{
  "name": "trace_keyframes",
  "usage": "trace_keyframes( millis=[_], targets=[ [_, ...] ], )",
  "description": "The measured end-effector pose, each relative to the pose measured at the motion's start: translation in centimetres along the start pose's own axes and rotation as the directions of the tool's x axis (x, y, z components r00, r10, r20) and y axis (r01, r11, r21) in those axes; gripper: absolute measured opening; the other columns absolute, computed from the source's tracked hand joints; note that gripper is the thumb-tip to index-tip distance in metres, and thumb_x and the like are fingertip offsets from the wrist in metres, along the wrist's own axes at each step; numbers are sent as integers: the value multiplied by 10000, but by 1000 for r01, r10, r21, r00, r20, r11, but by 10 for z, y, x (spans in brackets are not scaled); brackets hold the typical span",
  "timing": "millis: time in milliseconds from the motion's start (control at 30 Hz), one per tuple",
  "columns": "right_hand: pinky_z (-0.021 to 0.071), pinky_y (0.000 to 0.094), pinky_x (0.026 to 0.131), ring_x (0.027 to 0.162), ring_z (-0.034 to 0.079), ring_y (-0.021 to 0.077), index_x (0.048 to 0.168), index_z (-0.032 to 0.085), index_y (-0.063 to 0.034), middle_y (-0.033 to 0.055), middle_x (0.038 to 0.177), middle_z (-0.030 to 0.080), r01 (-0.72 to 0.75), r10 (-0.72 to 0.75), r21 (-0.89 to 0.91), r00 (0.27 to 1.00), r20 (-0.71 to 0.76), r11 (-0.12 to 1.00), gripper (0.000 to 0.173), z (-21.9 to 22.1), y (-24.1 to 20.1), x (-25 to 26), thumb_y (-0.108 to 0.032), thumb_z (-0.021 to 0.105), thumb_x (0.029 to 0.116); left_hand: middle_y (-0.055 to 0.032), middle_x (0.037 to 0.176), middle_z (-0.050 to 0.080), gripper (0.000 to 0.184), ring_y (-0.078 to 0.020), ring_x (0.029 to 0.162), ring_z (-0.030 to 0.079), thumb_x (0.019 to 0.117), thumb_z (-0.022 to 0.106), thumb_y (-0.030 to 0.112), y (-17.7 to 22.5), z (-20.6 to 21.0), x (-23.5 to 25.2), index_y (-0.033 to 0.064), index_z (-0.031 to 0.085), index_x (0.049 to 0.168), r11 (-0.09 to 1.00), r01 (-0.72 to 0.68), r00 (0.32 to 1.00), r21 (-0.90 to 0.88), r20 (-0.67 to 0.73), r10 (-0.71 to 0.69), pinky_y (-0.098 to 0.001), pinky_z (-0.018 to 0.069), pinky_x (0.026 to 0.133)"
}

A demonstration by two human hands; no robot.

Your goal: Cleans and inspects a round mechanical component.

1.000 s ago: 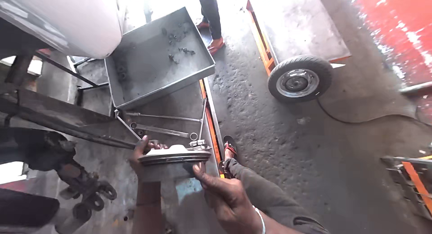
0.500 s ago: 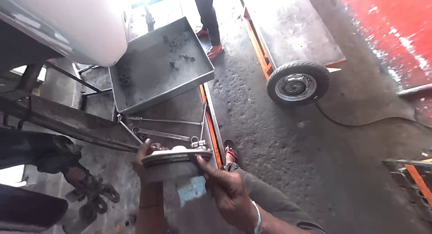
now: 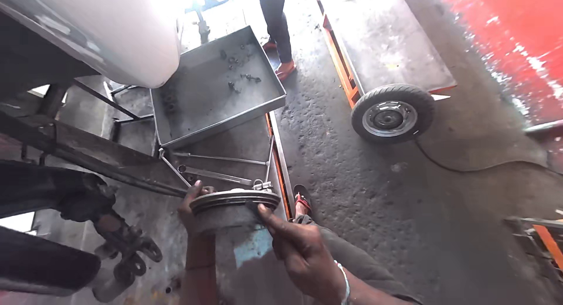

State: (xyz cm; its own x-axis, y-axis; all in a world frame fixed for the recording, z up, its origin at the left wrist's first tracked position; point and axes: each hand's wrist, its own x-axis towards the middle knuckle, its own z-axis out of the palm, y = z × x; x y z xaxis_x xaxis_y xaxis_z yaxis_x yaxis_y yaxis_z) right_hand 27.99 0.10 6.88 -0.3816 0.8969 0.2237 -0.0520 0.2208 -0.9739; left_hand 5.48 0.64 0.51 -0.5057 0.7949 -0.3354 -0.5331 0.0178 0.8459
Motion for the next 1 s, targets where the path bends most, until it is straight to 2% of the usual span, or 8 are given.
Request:
trace_keyframes(
  millis=[133,200,300,433,500,633,767,1000],
  targets=[
    [481,273,535,526,530,131,1331,671,8,106,671,642,31,-25,-106,998,60,994,383,-3,-6,-3,-8,489,994,52,555,561,477,-68,509,581,1087,325,210,17,29,5,167,527,657,994,113,992,-7,-48,-113,-241,555,586],
    [467,282,519,517,524,150,1337,670,1,107,662,631,61,-51,-156,996,66,986,394,-5,-5,-10,-15,492,985,74,527,558,496,-37,484,574,1102,267,196,27,45,0,187,488,658,991,120,988,56,-106,-113,-197,538,546],
    [511,316,562,558,590,156,1310,698,-27,102,707,684,54,-40,-225,997,67,973,388,-6,-9,11,-17,502,976,58,579,560,364,-13,488,533,1074,405,169,11,25,7,148,557,744,998,53,995,-18,-84,-55,-152,483,498],
    [517,325,551,549,589,172,1327,679,-5,119,711,684,89,-72,-193,993,93,977,384,-4,-10,1,-18,496,990,15,574,590,458,-80,527,602,1103,349,219,21,30,12,142,517,684,971,209,962,112,-201,-184,-236,565,584],
    [496,294,539,532,551,156,1334,669,9,117,688,658,89,-75,-168,993,86,982,393,-4,-8,-7,-6,487,986,6,636,633,403,-79,562,626,1085,392,210,3,9,16,112,596,750,997,63,995,45,-74,-60,-241,567,575],
    [477,312,518,512,542,149,1324,687,-17,92,655,646,84,-67,-208,994,87,975,391,3,-17,17,-18,492,985,16,646,611,304,-61,569,606,1074,395,151,-4,4,16,90,590,849,998,-50,993,34,-109,53,-223,557,579],
    [477,324,509,509,542,162,1333,685,-26,95,661,652,58,-37,-264,996,86,963,410,-1,-23,-2,-12,494,970,38,589,625,476,-40,524,618,1094,341,180,8,25,1,134,594,693,1000,-19,996,-7,-87,19,-194,553,541],
    [516,393,524,549,621,211,1353,682,-72,97,687,682,75,-28,-355,991,135,932,416,-5,-26,9,-38,502,980,39,578,609,485,-56,521,620,1098,324,196,9,26,0,136,578,689,997,15,998,-70,-63,-19,-216,569,558]
  ],
)
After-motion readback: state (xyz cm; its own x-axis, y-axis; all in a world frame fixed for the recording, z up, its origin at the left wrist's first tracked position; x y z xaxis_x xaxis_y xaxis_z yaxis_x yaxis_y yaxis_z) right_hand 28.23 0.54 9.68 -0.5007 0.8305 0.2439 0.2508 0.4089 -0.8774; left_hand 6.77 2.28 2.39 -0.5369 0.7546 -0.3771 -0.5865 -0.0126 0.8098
